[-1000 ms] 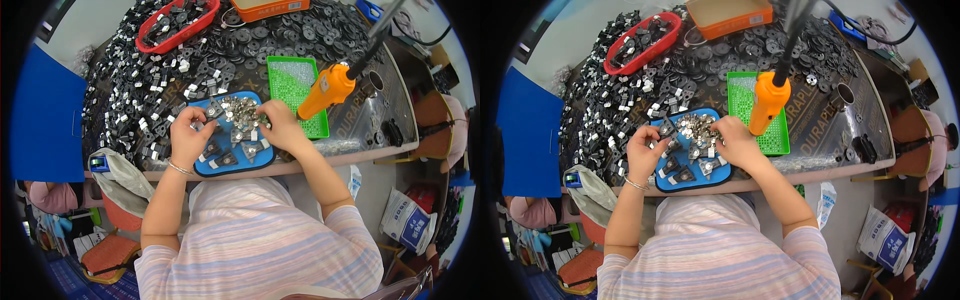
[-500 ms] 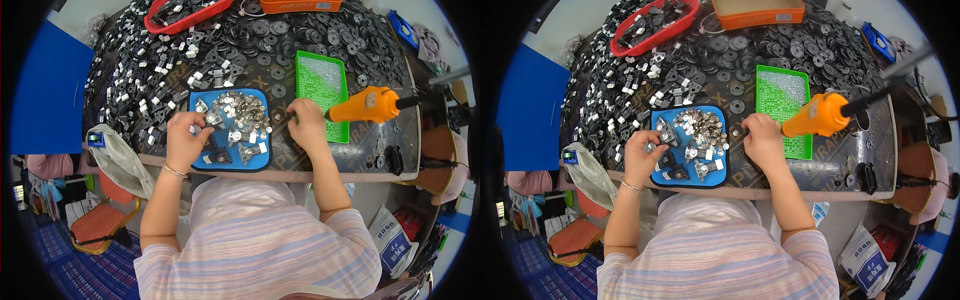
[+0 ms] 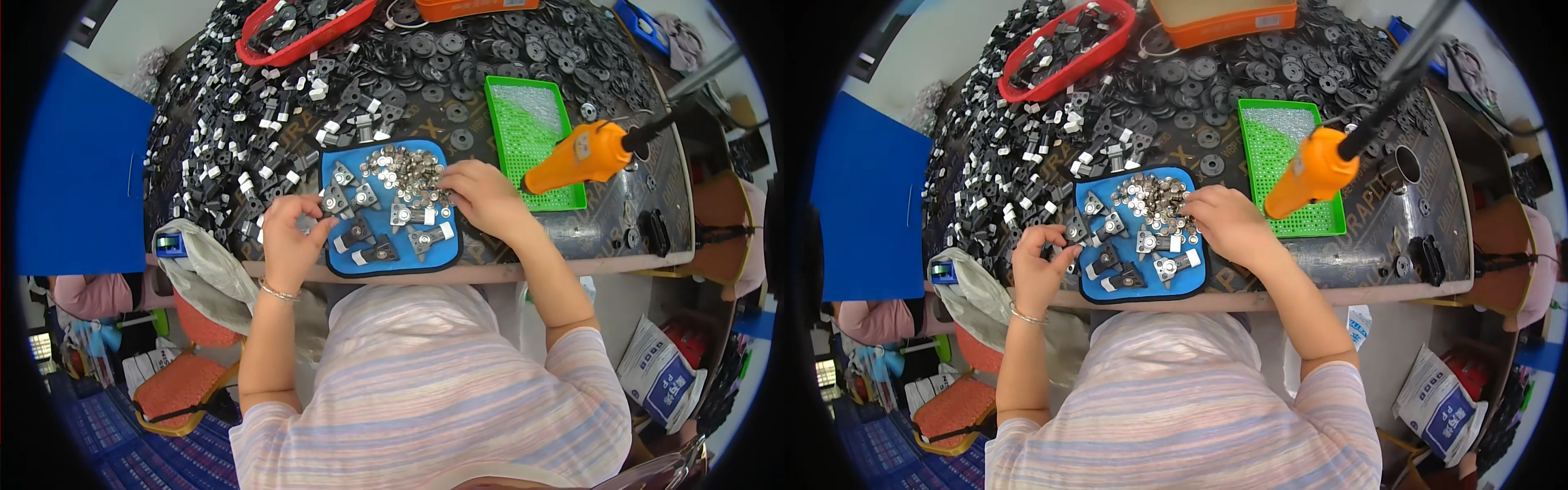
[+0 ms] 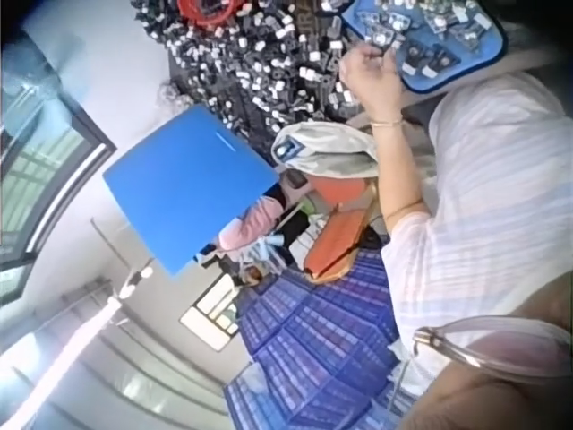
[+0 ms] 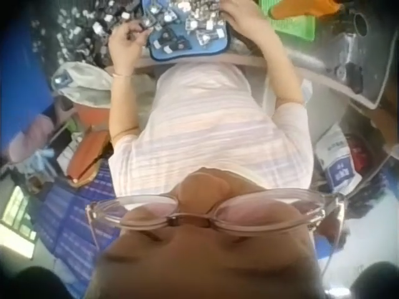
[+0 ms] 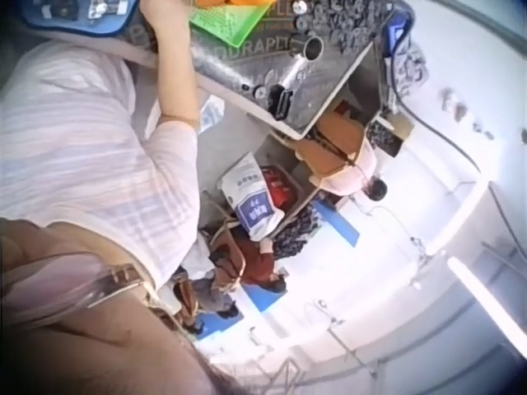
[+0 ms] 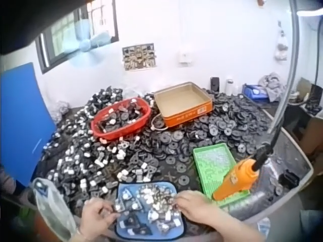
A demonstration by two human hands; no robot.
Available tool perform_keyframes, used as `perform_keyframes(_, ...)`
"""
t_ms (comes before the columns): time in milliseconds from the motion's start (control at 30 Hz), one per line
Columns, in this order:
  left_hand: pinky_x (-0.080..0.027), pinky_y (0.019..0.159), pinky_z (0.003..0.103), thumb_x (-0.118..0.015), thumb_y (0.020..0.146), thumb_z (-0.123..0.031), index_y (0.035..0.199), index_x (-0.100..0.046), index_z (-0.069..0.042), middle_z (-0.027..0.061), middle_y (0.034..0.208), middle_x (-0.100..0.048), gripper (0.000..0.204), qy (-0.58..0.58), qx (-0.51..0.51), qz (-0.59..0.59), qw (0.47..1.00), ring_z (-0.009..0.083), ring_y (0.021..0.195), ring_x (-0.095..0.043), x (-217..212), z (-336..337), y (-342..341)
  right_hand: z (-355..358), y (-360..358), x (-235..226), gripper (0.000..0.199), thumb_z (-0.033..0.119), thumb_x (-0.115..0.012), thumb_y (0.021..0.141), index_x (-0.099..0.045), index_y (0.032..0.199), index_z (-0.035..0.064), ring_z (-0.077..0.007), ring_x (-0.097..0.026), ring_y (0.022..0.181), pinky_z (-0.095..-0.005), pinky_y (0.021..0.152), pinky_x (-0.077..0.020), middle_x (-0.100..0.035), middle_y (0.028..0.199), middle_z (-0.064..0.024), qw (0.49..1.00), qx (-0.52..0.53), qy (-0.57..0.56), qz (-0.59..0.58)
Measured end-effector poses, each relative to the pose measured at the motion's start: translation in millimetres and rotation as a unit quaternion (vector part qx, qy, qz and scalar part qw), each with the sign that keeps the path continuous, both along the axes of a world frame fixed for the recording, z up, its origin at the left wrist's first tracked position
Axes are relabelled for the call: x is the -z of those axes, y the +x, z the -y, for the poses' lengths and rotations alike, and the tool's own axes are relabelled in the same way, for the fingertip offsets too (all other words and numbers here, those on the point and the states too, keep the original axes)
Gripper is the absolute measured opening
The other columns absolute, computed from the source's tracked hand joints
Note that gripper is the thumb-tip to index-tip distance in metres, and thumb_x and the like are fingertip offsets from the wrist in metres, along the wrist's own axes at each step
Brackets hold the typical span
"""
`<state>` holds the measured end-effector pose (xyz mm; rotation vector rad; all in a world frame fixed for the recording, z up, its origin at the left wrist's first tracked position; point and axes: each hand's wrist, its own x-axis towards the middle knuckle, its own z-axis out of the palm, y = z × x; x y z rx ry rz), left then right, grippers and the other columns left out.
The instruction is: The recorder is assembling small mechanical toy motor components using an electric screwdriver at a workbench.
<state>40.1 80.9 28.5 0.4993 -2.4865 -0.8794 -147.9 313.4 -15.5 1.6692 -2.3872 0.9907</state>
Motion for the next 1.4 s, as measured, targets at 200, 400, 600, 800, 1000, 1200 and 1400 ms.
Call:
perform_keyframes(200,-0.045,0.073,0.035,-0.077,0.057,-0.003,0.071,-0.055,-0.005,0.0089,0.086,-0.064,0.026,0.029,0.038,-0.002,0.999,0.0264,0.081,-0.058,9,10,9,21,5,-9,0.038,0.005,-0.070,0.067,-0.061,0.103,0.0102,-0.0261,-0.054,0.101,-0.0348,0.084,-0.0461,-0.055,0.107,-0.0060,0.984,0.031,0.153,0.091)
perform_keyframes(400,-0.042,0.075,0.035,-0.077,0.057,-0.004,0.071,-0.056,-0.006,0.0068,0.085,-0.064,0.026,0.045,0.091,0.003,0.995,0.0250,0.080,-0.056,15,11,8,62,-2,-1,0.034,0.003,-0.068,0.069,-0.063,0.101,0.0111,-0.0279,-0.059,0.088,-0.0367,0.078,-0.0477,-0.055,0.100,-0.0094,0.981,0.055,0.144,0.116)
perform_keyframes(600,-0.039,0.077,0.033,-0.077,0.058,-0.004,0.071,-0.057,-0.007,0.0042,0.084,-0.065,0.024,0.032,0.165,0.005,0.986,0.0233,0.083,-0.055,7,3,2,72,-5,-14,0.027,0.006,-0.068,0.070,-0.063,0.096,0.0067,-0.0299,-0.059,0.087,-0.0378,0.077,-0.0470,-0.055,0.093,-0.0123,0.988,0.084,0.032,0.125)
perform_keyframes(800,-0.035,0.082,0.038,-0.076,0.062,-0.012,0.070,-0.056,-0.009,0.0030,0.082,-0.064,0.021,0.011,0.257,-0.003,0.966,0.0234,0.082,-0.054,9,-22,-6,6,44,-33,0.017,0.005,-0.066,0.077,-0.063,0.093,0.0045,-0.0137,-0.058,0.066,-0.0258,0.060,-0.0467,-0.058,0.080,-0.0059,0.963,0.125,-0.018,0.236)
perform_keyframes(1000,-0.034,0.083,0.038,-0.076,0.062,-0.014,0.070,-0.056,-0.010,0.0015,0.074,-0.061,0.022,-0.006,0.337,0.005,0.941,0.0231,0.082,-0.053,7,-67,-41,-63,82,-7,0.015,0.004,-0.071,0.073,-0.063,0.086,0.0045,-0.0069,-0.054,0.064,-0.0209,0.054,-0.0426,-0.056,0.075,-0.0020,0.892,0.309,-0.077,0.321)
perform_keyframes(1200,-0.032,0.087,0.041,-0.074,0.063,-0.013,0.067,-0.059,-0.008,0.0053,0.067,-0.059,0.016,-0.072,0.351,0.047,0.933,0.0252,0.081,-0.054,22,-114,-73,-59,43,-44,0.068,0.026,-0.084,0.059,-0.047,0.111,0.0034,-0.0176,-0.054,0.095,-0.0308,0.078,-0.0448,-0.055,0.104,-0.0078,0.901,0.317,-0.253,0.156)
perform_keyframes(1400,-0.031,0.090,0.045,-0.073,0.063,-0.015,0.068,-0.060,-0.008,0.0048,0.070,-0.062,0.015,-0.162,0.314,0.045,0.934,0.0241,0.084,-0.054,37,-134,-83,-49,16,-49,0.061,0.021,-0.080,0.066,-0.045,0.114,0.0042,-0.0165,-0.054,0.098,-0.0317,0.080,-0.0446,-0.055,0.107,-0.0065,0.882,0.274,-0.334,0.188)
